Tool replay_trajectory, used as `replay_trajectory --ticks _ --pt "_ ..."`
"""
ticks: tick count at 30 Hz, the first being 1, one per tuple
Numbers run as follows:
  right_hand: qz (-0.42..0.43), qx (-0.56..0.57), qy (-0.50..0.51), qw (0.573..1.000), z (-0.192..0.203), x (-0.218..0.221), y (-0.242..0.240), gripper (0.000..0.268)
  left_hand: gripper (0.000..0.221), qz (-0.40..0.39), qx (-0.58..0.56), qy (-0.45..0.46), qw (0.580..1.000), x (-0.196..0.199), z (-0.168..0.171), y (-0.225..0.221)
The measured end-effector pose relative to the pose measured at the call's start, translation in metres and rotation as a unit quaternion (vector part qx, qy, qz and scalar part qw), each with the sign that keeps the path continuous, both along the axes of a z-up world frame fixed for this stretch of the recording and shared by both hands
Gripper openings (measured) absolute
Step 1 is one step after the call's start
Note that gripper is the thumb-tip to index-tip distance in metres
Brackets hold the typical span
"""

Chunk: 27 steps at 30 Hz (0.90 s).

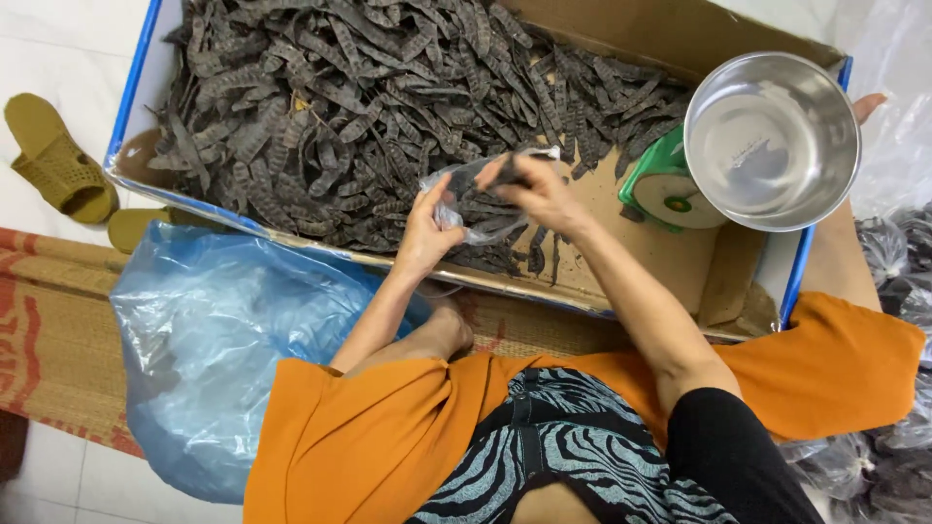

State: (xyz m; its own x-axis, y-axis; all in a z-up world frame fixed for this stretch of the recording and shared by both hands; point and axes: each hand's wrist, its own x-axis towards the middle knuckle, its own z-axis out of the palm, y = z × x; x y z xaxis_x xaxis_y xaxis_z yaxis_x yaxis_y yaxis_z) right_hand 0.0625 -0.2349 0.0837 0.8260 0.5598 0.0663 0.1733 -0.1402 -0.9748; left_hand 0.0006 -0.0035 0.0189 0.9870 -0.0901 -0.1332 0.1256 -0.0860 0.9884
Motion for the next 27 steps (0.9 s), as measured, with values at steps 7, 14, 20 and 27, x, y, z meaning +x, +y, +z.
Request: replay_trajectory --ticks 7,14,20,27 --pt "-0.030 -0.093 -0.086 0.991 -0.023 0.006 -0.005 0.031 0.096 0.012 0.045 -0.054 0.997 0.000 -0.007 0.002" --pt "-0.078 -0.292 -0.017 0.953 -0.057 0.001 -0.102 0.018 0.092 0.044 0.053 -0.054 0.996 -0.001 -0.007 0.002" --pt "0.118 -0.453 -0.375 0.800 -0.105 -0.021 -0.110 0.056 0.092 0.048 0.020 -0.027 0.998 0.000 -0.014 0.002" --pt "0.117 -0.563 -0.331 0.748 -0.132 -0.034 -0.127 0.022 0.093 0.042 0.014 -0.043 0.998 0.001 -0.025 0.003"
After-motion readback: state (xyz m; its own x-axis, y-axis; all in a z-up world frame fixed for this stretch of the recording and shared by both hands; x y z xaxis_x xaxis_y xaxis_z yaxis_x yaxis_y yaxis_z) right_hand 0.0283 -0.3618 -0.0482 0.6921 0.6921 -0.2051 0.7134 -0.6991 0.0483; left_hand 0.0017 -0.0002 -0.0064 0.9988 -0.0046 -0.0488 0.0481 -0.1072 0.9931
